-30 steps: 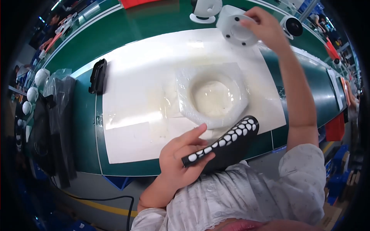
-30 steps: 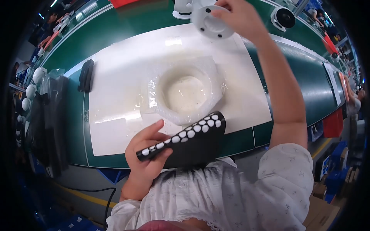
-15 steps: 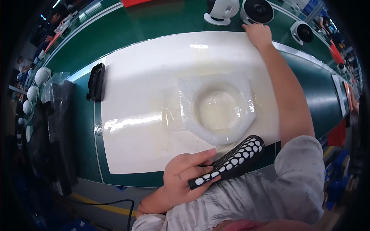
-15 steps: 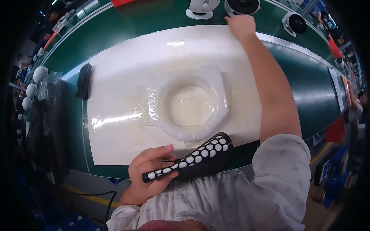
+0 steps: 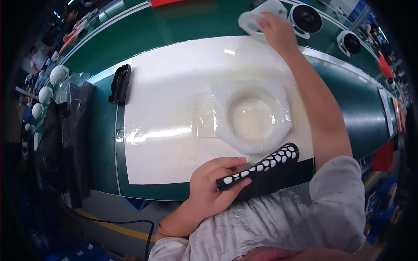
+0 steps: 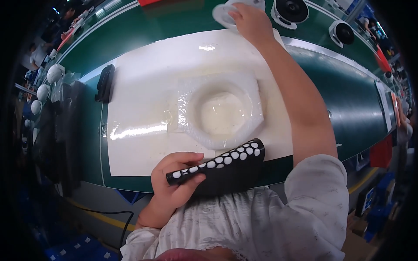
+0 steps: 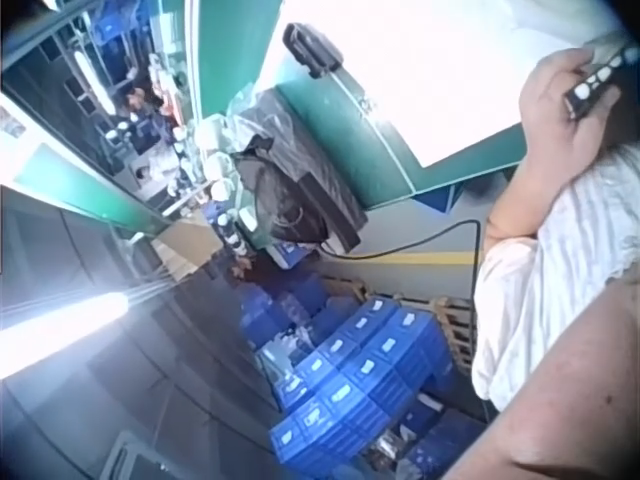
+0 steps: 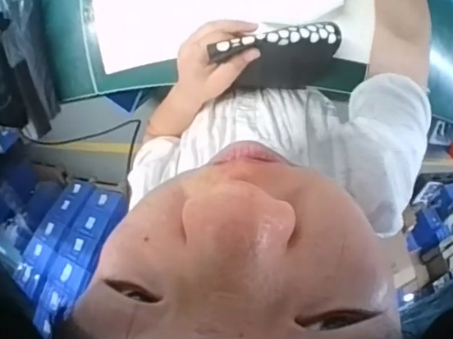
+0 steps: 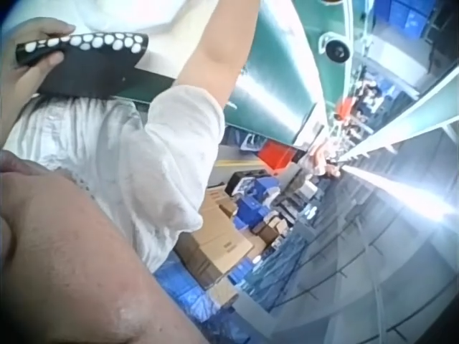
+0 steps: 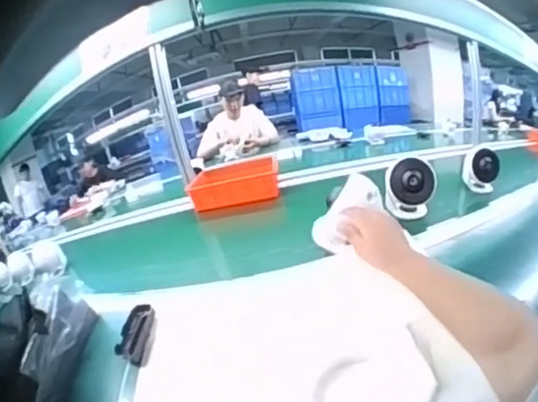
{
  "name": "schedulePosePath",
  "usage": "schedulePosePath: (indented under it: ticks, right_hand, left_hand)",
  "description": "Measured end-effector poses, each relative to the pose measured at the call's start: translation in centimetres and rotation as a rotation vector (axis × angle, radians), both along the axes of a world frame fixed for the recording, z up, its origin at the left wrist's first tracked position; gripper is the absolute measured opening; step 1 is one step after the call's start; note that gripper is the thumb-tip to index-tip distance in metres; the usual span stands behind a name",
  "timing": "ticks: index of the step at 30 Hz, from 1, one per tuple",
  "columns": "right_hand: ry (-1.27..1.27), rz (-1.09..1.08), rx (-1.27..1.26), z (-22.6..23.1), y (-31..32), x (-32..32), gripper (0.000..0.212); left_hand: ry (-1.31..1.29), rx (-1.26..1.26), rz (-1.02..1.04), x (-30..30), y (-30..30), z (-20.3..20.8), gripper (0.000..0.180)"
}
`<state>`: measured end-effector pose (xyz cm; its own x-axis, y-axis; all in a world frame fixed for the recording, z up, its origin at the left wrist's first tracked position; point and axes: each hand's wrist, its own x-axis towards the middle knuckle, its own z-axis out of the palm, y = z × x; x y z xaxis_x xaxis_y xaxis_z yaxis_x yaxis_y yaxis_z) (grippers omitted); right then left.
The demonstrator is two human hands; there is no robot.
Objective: Installing small circular parts into a white housing on a factory assembly line.
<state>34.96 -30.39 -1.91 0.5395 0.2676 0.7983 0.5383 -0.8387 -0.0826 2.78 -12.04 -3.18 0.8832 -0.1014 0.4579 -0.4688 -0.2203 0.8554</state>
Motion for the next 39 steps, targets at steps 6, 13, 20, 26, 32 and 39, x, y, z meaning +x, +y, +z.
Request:
schedulePosePath:
  ticks: [6,13,20,26,32,39]
  right_hand:
    - [0.615,0.563,0.69,6.1,-0.6,-14.2,0.023]
    - [1.007,0.561,0.703,5.1,-1.8,-23.0,0.034]
    - [0.965,0.745,0.728,-0.2,-4.5,-28.7,0.063]
    - [0.739,0.737,0.796,-1.2,-3.0,-29.8,0.031]
    - [1.022,0.663,0.81,-0.6,-4.1,-30.1,0.022]
    - [0.587,0.532,0.434,1.1,-3.3,-29.4,0.016]
  left_hand:
    - [0.051,-0.048,0.062,-0.9,0.3,0.2,0.019]
    - [0.103,-0.178,0.065,-1.1,0.0,0.0,0.014]
    - [0.189,-0.303,0.057,-1.4,-0.3,-0.2,0.019]
    - [0.317,-0.57,0.056,-1.3,-1.7,0.5,0.03]
    - [0.321,-0.356,0.081,-1.6,-0.6,-0.5,0.015]
    - [0.181,-0.241,0.086,-1.3,-0.5,-1.0,0.015]
